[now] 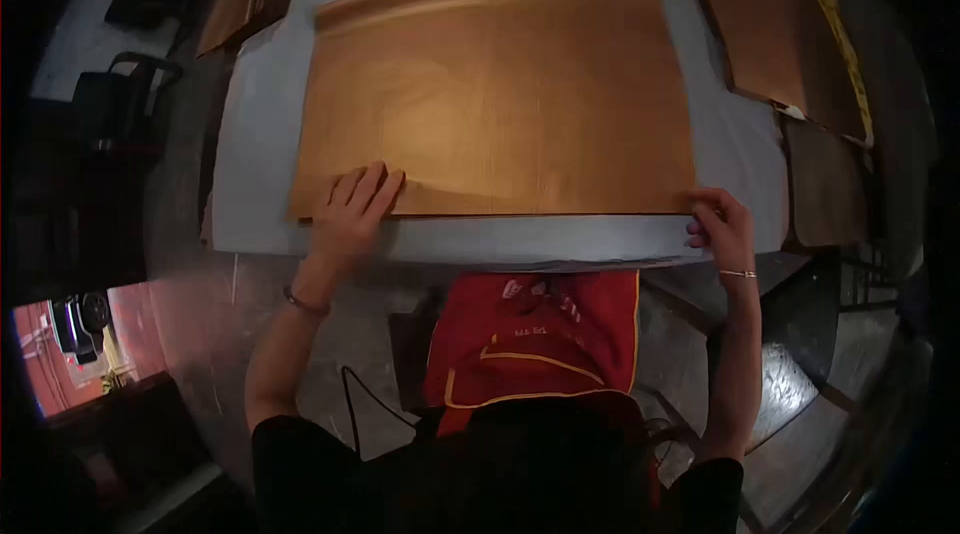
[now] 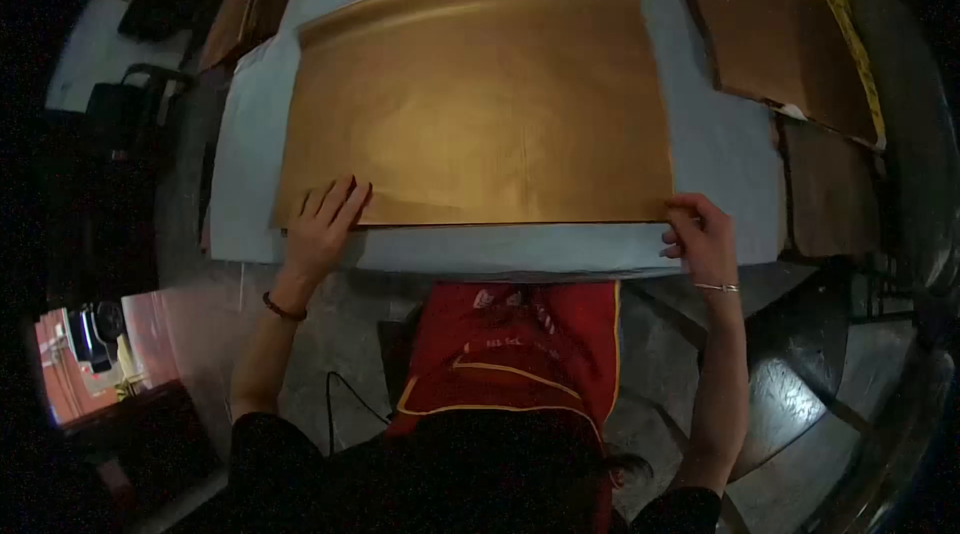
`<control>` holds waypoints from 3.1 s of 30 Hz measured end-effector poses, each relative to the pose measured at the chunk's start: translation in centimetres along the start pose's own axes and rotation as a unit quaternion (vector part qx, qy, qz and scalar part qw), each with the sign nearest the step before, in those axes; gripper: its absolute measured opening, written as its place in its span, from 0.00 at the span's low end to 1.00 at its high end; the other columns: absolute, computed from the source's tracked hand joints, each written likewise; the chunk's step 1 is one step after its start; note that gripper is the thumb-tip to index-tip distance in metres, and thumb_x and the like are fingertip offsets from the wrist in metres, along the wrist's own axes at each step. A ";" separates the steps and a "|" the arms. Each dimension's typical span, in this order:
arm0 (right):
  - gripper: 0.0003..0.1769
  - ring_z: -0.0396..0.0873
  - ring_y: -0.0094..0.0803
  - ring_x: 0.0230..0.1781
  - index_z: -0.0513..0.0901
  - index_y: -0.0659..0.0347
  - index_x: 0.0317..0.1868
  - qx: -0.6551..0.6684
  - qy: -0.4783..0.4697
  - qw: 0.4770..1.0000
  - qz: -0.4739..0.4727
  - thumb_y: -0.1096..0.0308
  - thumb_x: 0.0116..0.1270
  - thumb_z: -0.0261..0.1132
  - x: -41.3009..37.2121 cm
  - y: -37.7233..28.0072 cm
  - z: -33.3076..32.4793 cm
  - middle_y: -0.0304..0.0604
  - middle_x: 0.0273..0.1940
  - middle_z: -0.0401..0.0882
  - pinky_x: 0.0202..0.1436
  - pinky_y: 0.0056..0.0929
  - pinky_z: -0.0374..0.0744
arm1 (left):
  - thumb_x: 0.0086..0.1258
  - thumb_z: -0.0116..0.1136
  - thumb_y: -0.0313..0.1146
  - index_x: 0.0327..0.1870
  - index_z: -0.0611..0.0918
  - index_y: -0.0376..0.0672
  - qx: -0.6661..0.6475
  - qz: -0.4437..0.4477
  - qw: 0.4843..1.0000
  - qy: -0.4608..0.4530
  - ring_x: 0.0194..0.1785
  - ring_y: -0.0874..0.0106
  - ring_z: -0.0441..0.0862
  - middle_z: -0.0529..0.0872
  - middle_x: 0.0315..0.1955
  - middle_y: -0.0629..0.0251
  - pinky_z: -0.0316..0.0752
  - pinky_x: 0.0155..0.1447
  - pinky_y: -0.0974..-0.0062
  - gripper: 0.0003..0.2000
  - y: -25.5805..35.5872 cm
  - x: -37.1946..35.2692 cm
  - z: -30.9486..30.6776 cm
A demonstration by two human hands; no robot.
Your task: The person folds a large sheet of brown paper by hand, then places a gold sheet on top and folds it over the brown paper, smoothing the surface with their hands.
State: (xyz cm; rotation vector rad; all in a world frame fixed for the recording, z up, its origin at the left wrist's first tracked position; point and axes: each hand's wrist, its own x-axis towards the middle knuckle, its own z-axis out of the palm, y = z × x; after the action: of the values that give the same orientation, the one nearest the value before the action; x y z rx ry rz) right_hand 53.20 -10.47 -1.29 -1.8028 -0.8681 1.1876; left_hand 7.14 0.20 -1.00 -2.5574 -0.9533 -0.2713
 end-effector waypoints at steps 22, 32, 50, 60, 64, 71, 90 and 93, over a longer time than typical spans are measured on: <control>0.13 0.74 0.19 0.25 0.79 0.60 0.52 -0.046 0.043 0.998 0.008 0.66 0.69 0.60 1.3 1.4 -1.1 0.34 0.31 0.76 0.24 0.20 0.76 | 0.61 0.58 0.26 0.44 0.84 0.51 -0.179 -0.346 0.914 0.115 0.50 0.68 0.76 0.83 0.42 0.71 0.61 0.54 0.68 0.12 -7.1 -9.2 1.5; 0.14 0.74 0.19 0.25 0.79 0.60 0.52 -0.037 0.051 0.998 0.027 0.66 0.68 0.61 1.2 0.9 -0.8 0.34 0.32 0.77 0.23 0.20 0.76 | 0.53 0.51 0.14 0.40 0.83 0.43 -0.280 -0.320 0.900 0.092 0.54 0.64 0.76 0.84 0.46 0.66 0.65 0.59 0.69 0.17 -7.4 -9.7 0.7; 0.17 0.73 0.20 0.25 0.78 0.60 0.54 -0.012 0.035 0.999 0.014 0.63 0.67 0.64 1.7 1.7 -1.9 0.33 0.32 0.77 0.24 0.19 0.73 | 0.55 0.56 0.25 0.40 0.82 0.48 -0.200 -0.209 0.954 0.084 0.54 0.66 0.76 0.83 0.46 0.71 0.66 0.57 0.67 0.12 -8.2 -10.7 1.2; 0.16 0.72 0.19 0.24 0.78 0.61 0.53 -0.004 0.050 0.999 0.012 0.65 0.67 0.63 1.6 1.4 -1.4 0.34 0.32 0.78 0.21 0.20 0.70 | 0.61 0.52 0.21 0.42 0.83 0.45 -0.253 -0.210 0.941 0.081 0.56 0.64 0.74 0.82 0.48 0.68 0.66 0.60 0.66 0.12 -8.6 -11.1 1.1; 0.15 0.72 0.20 0.22 0.78 0.61 0.53 0.014 0.019 1.000 -0.001 0.65 0.68 0.62 2.2 2.1 -2.1 0.36 0.31 0.79 0.19 0.19 0.70 | 0.62 0.53 0.21 0.44 0.83 0.44 -0.269 -0.208 0.938 0.070 0.58 0.63 0.73 0.82 0.51 0.66 0.65 0.62 0.65 0.12 -8.7 -11.2 1.0; 0.15 0.72 0.19 0.26 0.77 0.60 0.53 0.001 0.044 0.999 0.029 0.66 0.67 0.61 1.5 1.4 -1.7 0.33 0.33 0.76 0.24 0.18 0.72 | 0.60 0.54 0.23 0.44 0.82 0.45 -0.268 -0.238 0.931 0.066 0.57 0.65 0.73 0.81 0.49 0.69 0.63 0.60 0.66 0.12 -8.1 -10.7 0.4; 0.13 0.74 0.20 0.25 0.78 0.62 0.52 0.013 0.022 1.000 0.008 0.67 0.69 0.60 0.2 -0.1 0.1 0.33 0.31 0.75 0.24 0.21 0.75 | 0.62 0.60 0.46 0.67 0.65 0.39 -0.309 -0.086 0.947 -0.029 0.71 0.55 0.57 0.61 0.69 0.53 0.55 0.72 0.57 0.34 3.5 -0.8 -3.2; 0.13 0.74 0.20 0.25 0.78 0.61 0.52 -0.025 0.060 0.997 0.030 0.66 0.69 0.60 -0.2 -0.8 0.9 0.32 0.31 0.75 0.24 0.21 0.75 | 0.61 0.57 0.55 0.69 0.63 0.41 -0.328 -0.050 0.943 -0.028 0.73 0.58 0.54 0.59 0.70 0.56 0.51 0.74 0.58 0.39 6.2 -0.8 -1.8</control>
State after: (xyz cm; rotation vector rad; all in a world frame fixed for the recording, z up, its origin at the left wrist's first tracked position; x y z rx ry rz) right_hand 52.18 -10.09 -0.74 -1.9304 -0.7861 1.0920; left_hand 10.56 -5.36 -1.50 -3.1253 -1.1676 -0.6436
